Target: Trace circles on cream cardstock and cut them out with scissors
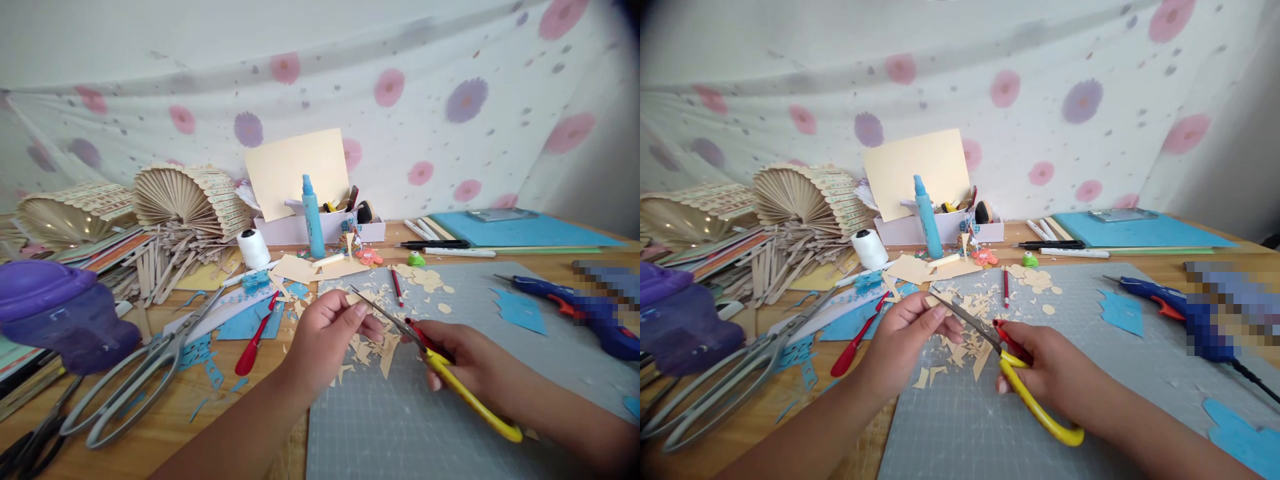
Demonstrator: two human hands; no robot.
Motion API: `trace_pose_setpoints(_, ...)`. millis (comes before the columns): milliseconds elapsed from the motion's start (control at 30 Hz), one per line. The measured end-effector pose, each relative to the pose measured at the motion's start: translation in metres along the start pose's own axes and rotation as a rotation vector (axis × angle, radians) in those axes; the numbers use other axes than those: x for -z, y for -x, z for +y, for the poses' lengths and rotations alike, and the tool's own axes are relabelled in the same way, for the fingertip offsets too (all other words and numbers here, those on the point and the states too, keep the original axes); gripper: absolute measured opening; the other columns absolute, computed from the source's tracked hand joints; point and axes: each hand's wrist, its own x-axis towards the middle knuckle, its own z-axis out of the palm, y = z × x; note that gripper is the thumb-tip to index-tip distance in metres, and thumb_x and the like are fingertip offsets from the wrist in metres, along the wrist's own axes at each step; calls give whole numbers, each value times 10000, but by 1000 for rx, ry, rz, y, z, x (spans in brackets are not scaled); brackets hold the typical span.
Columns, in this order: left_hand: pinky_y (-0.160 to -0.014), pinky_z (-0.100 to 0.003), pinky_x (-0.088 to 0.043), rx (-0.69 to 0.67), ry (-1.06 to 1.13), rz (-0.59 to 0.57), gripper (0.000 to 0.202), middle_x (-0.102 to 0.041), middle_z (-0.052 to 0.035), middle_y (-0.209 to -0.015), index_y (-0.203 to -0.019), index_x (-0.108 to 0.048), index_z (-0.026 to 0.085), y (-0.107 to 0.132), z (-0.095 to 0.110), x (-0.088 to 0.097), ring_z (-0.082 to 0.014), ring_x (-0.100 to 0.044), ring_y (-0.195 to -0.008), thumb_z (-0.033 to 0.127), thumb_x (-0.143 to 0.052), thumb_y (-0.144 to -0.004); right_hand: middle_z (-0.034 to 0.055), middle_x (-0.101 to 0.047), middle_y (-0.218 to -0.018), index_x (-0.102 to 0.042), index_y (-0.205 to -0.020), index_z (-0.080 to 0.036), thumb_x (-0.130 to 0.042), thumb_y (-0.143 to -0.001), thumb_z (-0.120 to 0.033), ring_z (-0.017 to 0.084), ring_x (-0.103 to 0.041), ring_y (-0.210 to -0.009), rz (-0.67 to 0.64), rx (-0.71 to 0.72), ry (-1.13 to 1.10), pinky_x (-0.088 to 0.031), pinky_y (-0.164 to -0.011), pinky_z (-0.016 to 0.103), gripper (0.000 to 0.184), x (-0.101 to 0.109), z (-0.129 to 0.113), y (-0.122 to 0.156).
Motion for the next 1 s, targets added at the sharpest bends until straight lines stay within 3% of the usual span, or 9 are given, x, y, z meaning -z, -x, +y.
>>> trace_pose_setpoints(233, -586, -202, -489, -13, 6, -6, 148, -643, -1, -614, -651, -532, 130, 3, 1, 0, -89, -611, -563, 205, -530, -778, -32, -454, -628, -485, -693, -186, -494, -659, -228, 124, -395, -612, -35, 23, -71, -336, -540, 209, 55, 0, -6, 1)
trace_pose_setpoints(667, -594, -209, -477, -50, 5, -18, 163, -595, 22, -593, -657, -503, 141, 5, -2, 1, -75, -584, -562, 232, -510, -792, -46, -492, -578, -504, -697, -184, -514, -622, -202, 106, -411, -547, 23, -3, -8, -327, -496, 196, 77, 1, -7, 3)
trace_pose_setpoints(867, -594, -227, -488, -36, 85, 86, 214, -616, 34, -678, -620, -380, 161, 1, -2, 0, -82, -604, -557, 169, -574, -711, 30, -592, -764, -509, -824, -205, -440, -767, -313, 170, -544, -694, 10, 127, 133, -447, -596, 256, 140, 2, 3, 14)
trace_pose_setpoints(1000, -566, -229, -485, -39, 113, 106, 159, -629, 33, -624, -709, -417, 173, -1, -2, -1, -90, -598, -525, 138, -572, -698, 46, -614, -854, -519, -900, -215, -410, -806, -341, 192, -571, -776, -10, 158, 181, -474, -658, 282, 191, 2, 9, 15)
